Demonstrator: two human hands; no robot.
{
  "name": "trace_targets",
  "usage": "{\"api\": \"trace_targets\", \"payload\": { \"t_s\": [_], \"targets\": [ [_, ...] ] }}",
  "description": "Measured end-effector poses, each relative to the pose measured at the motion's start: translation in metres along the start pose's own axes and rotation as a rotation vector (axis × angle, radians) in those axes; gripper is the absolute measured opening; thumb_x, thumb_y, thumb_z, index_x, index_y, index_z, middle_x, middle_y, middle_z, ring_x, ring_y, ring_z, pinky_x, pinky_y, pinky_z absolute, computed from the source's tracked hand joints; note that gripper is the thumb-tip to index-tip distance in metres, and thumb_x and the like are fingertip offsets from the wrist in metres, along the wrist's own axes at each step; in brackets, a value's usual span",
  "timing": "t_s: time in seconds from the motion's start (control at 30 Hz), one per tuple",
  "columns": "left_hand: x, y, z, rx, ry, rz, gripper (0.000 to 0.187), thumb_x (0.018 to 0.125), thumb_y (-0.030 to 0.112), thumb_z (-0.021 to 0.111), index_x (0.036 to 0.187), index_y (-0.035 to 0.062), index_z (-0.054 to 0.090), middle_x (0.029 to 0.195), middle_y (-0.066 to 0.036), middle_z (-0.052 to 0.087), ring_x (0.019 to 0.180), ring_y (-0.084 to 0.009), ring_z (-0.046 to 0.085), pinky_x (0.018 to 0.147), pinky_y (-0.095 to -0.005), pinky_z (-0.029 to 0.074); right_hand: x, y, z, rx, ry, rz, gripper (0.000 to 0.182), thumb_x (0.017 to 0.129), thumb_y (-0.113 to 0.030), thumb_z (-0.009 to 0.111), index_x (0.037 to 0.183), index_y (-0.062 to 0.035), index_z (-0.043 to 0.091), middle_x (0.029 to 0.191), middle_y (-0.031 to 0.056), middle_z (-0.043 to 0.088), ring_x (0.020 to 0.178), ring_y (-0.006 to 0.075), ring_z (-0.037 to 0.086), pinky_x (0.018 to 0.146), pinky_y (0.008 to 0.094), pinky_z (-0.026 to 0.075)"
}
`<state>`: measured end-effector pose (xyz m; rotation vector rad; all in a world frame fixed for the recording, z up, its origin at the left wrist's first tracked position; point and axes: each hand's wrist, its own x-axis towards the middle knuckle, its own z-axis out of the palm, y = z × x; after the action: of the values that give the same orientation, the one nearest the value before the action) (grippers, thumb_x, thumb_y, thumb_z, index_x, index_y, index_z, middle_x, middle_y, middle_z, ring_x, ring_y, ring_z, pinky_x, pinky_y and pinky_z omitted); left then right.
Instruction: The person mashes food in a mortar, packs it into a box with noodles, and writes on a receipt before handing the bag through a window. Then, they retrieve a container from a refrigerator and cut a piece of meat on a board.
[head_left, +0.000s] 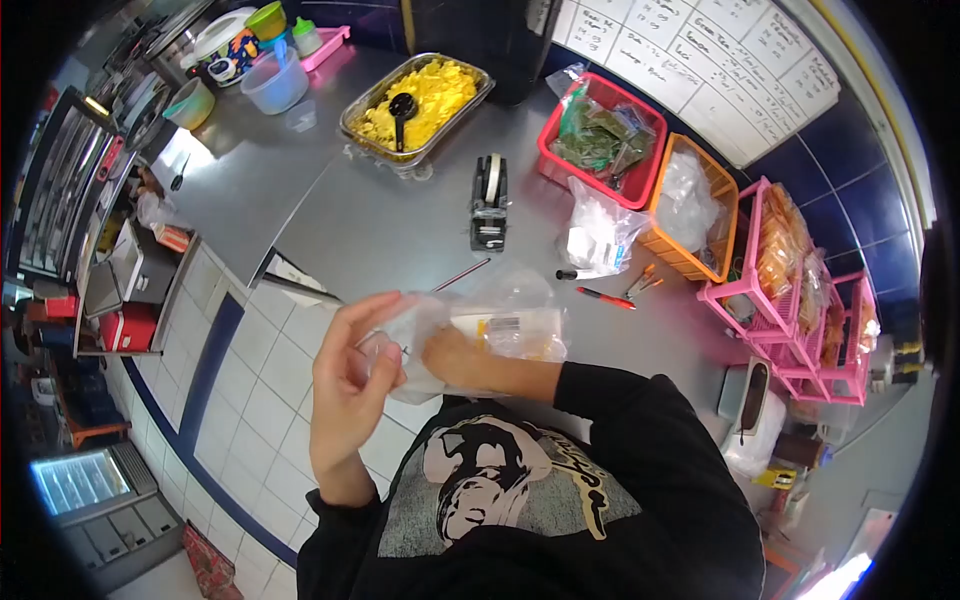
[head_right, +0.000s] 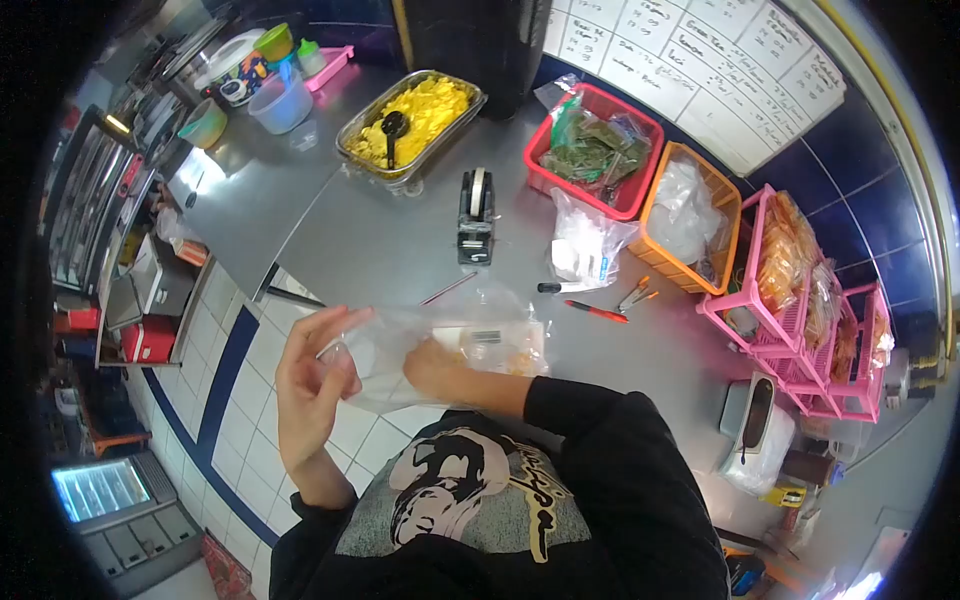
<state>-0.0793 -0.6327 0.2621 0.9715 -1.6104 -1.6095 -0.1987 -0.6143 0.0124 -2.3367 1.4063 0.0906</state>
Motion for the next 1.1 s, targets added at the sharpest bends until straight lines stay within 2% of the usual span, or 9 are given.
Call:
{"api": "trace_targets", "payload": {
  "t_s": [0.23, 0.33, 0.4, 0.47, 0.53, 0.67, 0.73, 0.93, 1.1],
  "targets": [
    [-0.007, 0.005, -0.001, 0.184, -0.269, 0.148, 0.056, 0.078, -0.005, 0.059, 0.129, -0.0016, 0.037, 0.123, -0.015, 0.051, 0.093, -0.0122, 0.051, 0.068, -0.0220, 0.045, 0.011, 0.014, 0.047, 0.511, 0.283, 0.013, 0.019, 0.075, -0.019, 0.056, 0.085, -0.0066, 0.066, 0.099, 0.0116, 0.061, 0.101, 0.0290, 0.053, 0.084, 0.0375, 0.041],
    [-0.005, 0.001, -0.010, 0.328, -0.256, 0.160, 0.065, 0.074, -0.008, 0.061, 0.132, 0.0017, 0.036, 0.119, -0.015, 0.054, 0.088, -0.0146, 0.055, 0.072, -0.0253, 0.047, 0.015, 0.012, 0.054, 0.585, 0.427, 0.052, 0.020, 0.075, -0.020, 0.056, 0.085, -0.0069, 0.067, 0.099, 0.0113, 0.062, 0.102, 0.0286, 0.053, 0.085, 0.0373, 0.041],
    [-0.003, 0.002, -0.009, 0.412, -0.164, 0.176, 0.064, 0.073, -0.008, 0.062, 0.132, 0.0035, 0.038, 0.116, -0.015, 0.056, 0.083, -0.0146, 0.056, 0.072, -0.0258, 0.048, -0.002, -0.011, -0.039, -0.440, -0.116, -0.021, 0.027, 0.075, -0.020, 0.057, 0.094, -0.0047, 0.067, 0.110, 0.0155, 0.058, 0.109, 0.0303, 0.050, 0.089, 0.0376, 0.040],
    [-0.001, 0.002, -0.009, 0.498, -0.068, 0.191, 0.064, 0.073, -0.008, 0.063, 0.131, 0.0054, 0.039, 0.112, -0.014, 0.059, 0.079, -0.0145, 0.057, 0.071, -0.0262, 0.048, -0.014, -0.015, -0.081, -0.429, -0.227, -0.003, 0.035, 0.080, -0.028, 0.055, 0.108, -0.0076, 0.059, 0.116, 0.0159, 0.053, 0.110, 0.0284, 0.049, 0.090, 0.0349, 0.039],
    [0.001, 0.000, -0.008, 0.479, 0.031, 0.167, 0.057, 0.074, -0.001, 0.064, 0.127, 0.0072, 0.044, 0.098, -0.015, 0.063, 0.073, -0.0232, 0.059, 0.072, -0.0299, 0.049, -0.016, -0.005, -0.090, -0.424, -0.339, 0.013, 0.044, 0.086, -0.037, 0.052, 0.121, -0.0104, 0.051, 0.123, 0.0162, 0.048, 0.112, 0.0266, 0.048, 0.091, 0.0321, 0.038],
    [0.001, 0.000, 0.000, 0.477, 0.080, 0.215, 0.051, 0.075, 0.000, 0.065, 0.123, 0.0073, 0.048, 0.099, -0.015, 0.063, 0.074, -0.0224, 0.061, 0.072, -0.0299, 0.050, -0.009, 0.016, -0.069, 0.078, -0.152, 0.076, 0.051, 0.081, -0.037, 0.057, 0.124, -0.0100, 0.049, 0.125, 0.0172, 0.045, 0.113, 0.0278, 0.047, 0.092, 0.0334, 0.038],
    [0.002, 0.006, 0.008, 0.423, 0.132, 0.231, 0.052, 0.073, -0.005, 0.066, 0.121, 0.0060, 0.050, 0.097, -0.011, 0.064, 0.080, -0.0138, 0.060, 0.072, -0.0267, 0.051, -0.002, 0.020, -0.055, 0.288, -0.011, 0.042, 0.050, 0.082, -0.037, 0.056, 0.123, -0.0097, 0.050, 0.124, 0.0173, 0.046, 0.112, 0.0280, 0.048, 0.092, 0.0342, 0.039],
    [0.000, 0.022, 0.026, 0.483, 0.403, 0.247, 0.053, 0.073, -0.006, 0.066, 0.122, 0.0043, 0.047, 0.115, -0.012, 0.048, 0.081, -0.0132, 0.059, 0.068, -0.0248, 0.052, 0.000, 0.024, -0.036, 0.470, 0.171, -0.028, 0.045, 0.082, -0.036, 0.055, 0.118, -0.0089, 0.052, 0.120, 0.0175, 0.049, 0.109, 0.0287, 0.050, 0.090, 0.0363, 0.040],
    [0.000, 0.020, 0.033, 0.385, 0.305, 0.364, 0.054, 0.073, -0.007, 0.065, 0.121, 0.0039, 0.046, 0.118, -0.011, 0.040, 0.081, -0.0139, 0.059, 0.067, -0.0236, 0.052, 0.005, 0.021, -0.034, 0.556, 0.303, -0.086, 0.042, 0.082, -0.035, 0.054, 0.114, -0.0082, 0.053, 0.116, 0.0177, 0.052, 0.106, 0.0292, 0.052, 0.088, 0.0381, 0.042]
  ]
}}
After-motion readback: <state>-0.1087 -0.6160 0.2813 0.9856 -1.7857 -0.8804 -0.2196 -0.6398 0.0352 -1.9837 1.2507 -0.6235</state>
